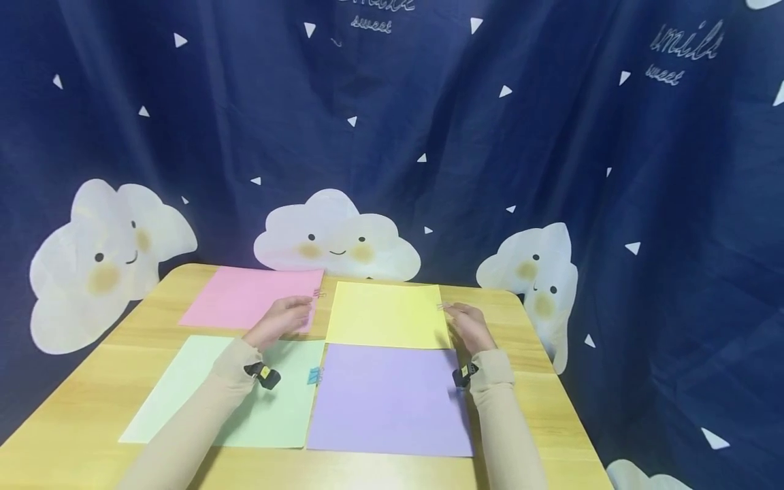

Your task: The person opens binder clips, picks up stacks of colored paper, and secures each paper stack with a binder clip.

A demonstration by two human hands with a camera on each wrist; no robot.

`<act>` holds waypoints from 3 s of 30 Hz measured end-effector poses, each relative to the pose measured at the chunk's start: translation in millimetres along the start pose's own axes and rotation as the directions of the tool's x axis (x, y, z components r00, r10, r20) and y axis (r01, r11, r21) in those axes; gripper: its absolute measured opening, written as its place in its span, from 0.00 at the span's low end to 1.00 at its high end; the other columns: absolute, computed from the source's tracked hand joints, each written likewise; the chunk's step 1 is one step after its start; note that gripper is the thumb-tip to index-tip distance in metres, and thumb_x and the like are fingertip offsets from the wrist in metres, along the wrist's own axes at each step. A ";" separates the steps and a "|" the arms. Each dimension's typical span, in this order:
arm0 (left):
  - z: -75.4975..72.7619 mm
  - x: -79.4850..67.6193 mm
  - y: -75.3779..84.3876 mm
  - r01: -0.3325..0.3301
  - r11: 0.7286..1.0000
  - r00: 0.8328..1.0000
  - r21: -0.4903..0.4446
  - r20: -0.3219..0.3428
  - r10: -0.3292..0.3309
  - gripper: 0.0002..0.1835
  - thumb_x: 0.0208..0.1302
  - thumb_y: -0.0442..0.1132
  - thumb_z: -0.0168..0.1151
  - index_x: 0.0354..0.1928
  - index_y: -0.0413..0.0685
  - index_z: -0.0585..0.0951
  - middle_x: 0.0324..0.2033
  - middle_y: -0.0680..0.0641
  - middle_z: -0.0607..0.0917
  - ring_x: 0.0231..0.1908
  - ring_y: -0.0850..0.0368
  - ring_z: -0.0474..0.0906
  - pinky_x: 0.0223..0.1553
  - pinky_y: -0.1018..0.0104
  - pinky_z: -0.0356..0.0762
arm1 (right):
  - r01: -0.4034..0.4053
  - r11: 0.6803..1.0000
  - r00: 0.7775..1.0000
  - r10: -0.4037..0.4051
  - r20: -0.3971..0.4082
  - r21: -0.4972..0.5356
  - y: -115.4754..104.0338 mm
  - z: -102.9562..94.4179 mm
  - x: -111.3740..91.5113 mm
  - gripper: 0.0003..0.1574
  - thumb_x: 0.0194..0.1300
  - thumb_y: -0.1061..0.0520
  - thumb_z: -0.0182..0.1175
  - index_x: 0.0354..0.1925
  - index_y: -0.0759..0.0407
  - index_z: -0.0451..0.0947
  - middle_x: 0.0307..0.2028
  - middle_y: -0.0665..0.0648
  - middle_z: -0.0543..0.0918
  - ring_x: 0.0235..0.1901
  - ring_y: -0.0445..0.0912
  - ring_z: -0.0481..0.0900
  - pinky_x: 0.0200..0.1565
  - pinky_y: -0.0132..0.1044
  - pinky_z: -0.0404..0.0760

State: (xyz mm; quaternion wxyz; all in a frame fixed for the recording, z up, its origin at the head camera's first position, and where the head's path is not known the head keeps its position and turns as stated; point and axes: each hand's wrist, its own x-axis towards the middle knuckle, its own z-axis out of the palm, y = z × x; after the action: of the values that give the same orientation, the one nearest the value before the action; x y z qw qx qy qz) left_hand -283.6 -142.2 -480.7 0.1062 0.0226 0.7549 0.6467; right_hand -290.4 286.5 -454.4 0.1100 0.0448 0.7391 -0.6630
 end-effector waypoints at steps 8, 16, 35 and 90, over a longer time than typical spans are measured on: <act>-19.1 -35.5 8.0 -0.125 0.928 0.986 0.351 -0.060 0.156 0.30 0.81 0.45 0.51 0.76 0.35 0.64 0.74 0.30 0.67 0.72 0.30 0.67 0.71 0.38 0.72 | 0.095 0.982 0.993 -0.104 -0.048 -0.162 -8.3 11.9 -36.7 0.40 0.82 0.51 0.51 0.79 0.71 0.51 0.78 0.73 0.59 0.78 0.65 0.57 0.81 0.58 0.58; -20.4 -71.4 3.4 -0.210 0.808 0.959 0.551 -0.046 0.280 0.30 0.81 0.47 0.52 0.74 0.33 0.66 0.72 0.27 0.68 0.71 0.27 0.66 0.71 0.32 0.68 | 0.212 0.883 0.971 -0.239 -0.014 -0.420 -11.6 31.7 -79.2 0.43 0.80 0.43 0.54 0.79 0.66 0.55 0.77 0.71 0.61 0.78 0.67 0.58 0.77 0.61 0.64; -10.8 -117.3 -3.3 -0.231 0.581 0.910 0.780 -0.038 0.414 0.39 0.77 0.56 0.56 0.78 0.40 0.62 0.81 0.29 0.48 0.80 0.26 0.37 0.76 0.22 0.37 | 0.337 0.631 0.910 -0.408 0.071 -0.699 -1.2 69.7 -141.7 0.52 0.75 0.41 0.61 0.80 0.67 0.52 0.81 0.73 0.46 0.80 0.72 0.40 0.76 0.75 0.49; -17.8 -132.3 -18.7 -0.142 0.396 0.879 0.907 -0.068 0.471 0.48 0.70 0.69 0.56 0.81 0.48 0.58 0.83 0.36 0.46 0.82 0.30 0.34 0.71 0.16 0.34 | 0.204 0.469 0.932 -0.362 0.024 -0.859 32.7 83.9 -140.9 0.70 0.63 0.27 0.65 0.84 0.55 0.41 0.83 0.66 0.31 0.79 0.75 0.26 0.72 0.82 0.36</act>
State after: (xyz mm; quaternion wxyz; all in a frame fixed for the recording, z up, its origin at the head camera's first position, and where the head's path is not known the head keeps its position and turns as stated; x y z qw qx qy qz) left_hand -155.9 -185.2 -479.2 -0.1656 0.1117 0.9660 0.1639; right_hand -137.9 218.5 -463.0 -0.0541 -0.0843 0.9704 -0.2197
